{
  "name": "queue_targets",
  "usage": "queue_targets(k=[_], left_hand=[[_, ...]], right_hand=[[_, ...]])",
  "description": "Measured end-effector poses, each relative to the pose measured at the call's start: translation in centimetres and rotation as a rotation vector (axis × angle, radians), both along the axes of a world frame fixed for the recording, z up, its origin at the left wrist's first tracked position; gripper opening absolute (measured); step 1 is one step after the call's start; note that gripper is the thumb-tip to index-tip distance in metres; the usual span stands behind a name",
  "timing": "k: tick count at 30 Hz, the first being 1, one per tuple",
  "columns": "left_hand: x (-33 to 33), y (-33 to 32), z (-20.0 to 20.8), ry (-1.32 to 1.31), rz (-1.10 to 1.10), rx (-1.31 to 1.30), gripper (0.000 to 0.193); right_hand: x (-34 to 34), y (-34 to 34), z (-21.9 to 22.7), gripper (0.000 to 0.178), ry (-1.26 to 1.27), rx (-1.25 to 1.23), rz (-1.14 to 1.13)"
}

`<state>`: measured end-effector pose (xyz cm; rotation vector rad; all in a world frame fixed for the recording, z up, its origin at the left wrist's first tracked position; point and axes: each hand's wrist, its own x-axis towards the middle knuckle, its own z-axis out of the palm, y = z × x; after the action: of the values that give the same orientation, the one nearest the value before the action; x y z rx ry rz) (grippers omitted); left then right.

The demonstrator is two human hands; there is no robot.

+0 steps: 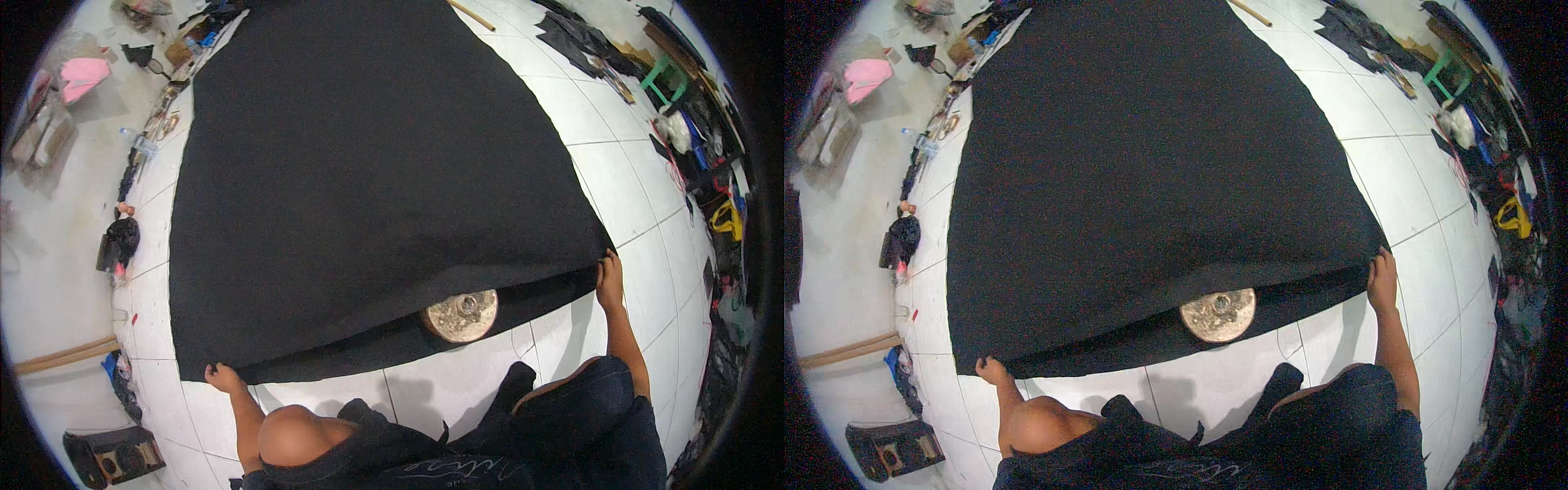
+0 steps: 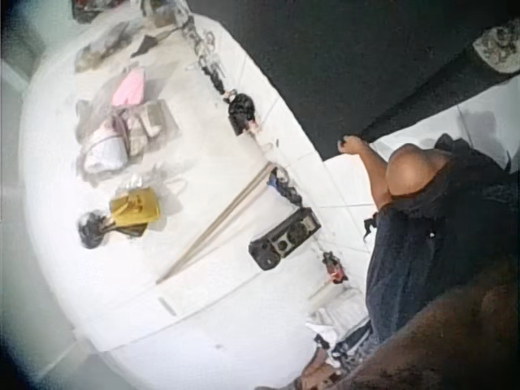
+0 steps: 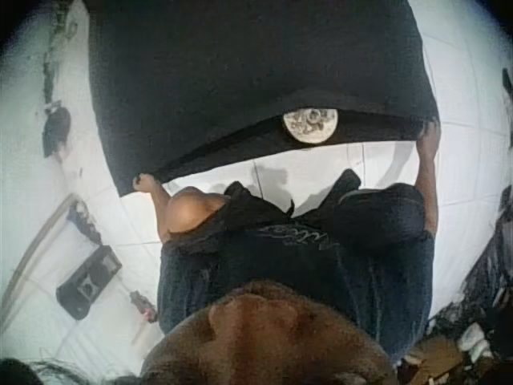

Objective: The person measures a large piece of black fabric using a wooden pole, cuts it with shears, and then folds and aligns the layers by hand on the floor.

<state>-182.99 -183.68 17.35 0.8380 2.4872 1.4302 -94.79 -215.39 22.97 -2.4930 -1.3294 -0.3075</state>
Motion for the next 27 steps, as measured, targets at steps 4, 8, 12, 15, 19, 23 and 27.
queue_targets(k=[4,8,12,15,19,23,27], left_hand=[[0.5,-0.8,0.3,0.042,0.049,-0.097,0.049],[1.4,-0.9,-0.4,-0.031,0.049,-0.079,0.052],[-0.9,-0.3,-0.1,-0.111,0.074,0.029,0.054],[3.6,-0.6,0.1,-0.249,0.201,0.063,0.051],[3.7,-1.3,0.1,-0.633,0.152,0.08,0.044],[10.5,-4.1,-0.4,-0.904,0.018,0.039,0.049],[15.0,-5.7,-1.6,-1.017,-0.157,-0.074,0.049]], right_hand=[[-1.4,0.3,-0.8,0.016,0.056,-0.062,-0.006],[-0.2,0.2,-0.7,0.017,-0.006,-0.091,0.042],[-0.2,1.3,-0.9,0.014,0.089,-0.09,0.055],[-1.8,0.9,1.5,0.02,0.161,-0.304,-0.161],[-5.7,4.8,5.4,0.033,0.467,-0.727,0.018],[-16.1,12.5,12.3,0.049,0.538,-0.813,0.48],[-21.8,17.2,13.2,0.054,0.377,-0.68,0.868]])
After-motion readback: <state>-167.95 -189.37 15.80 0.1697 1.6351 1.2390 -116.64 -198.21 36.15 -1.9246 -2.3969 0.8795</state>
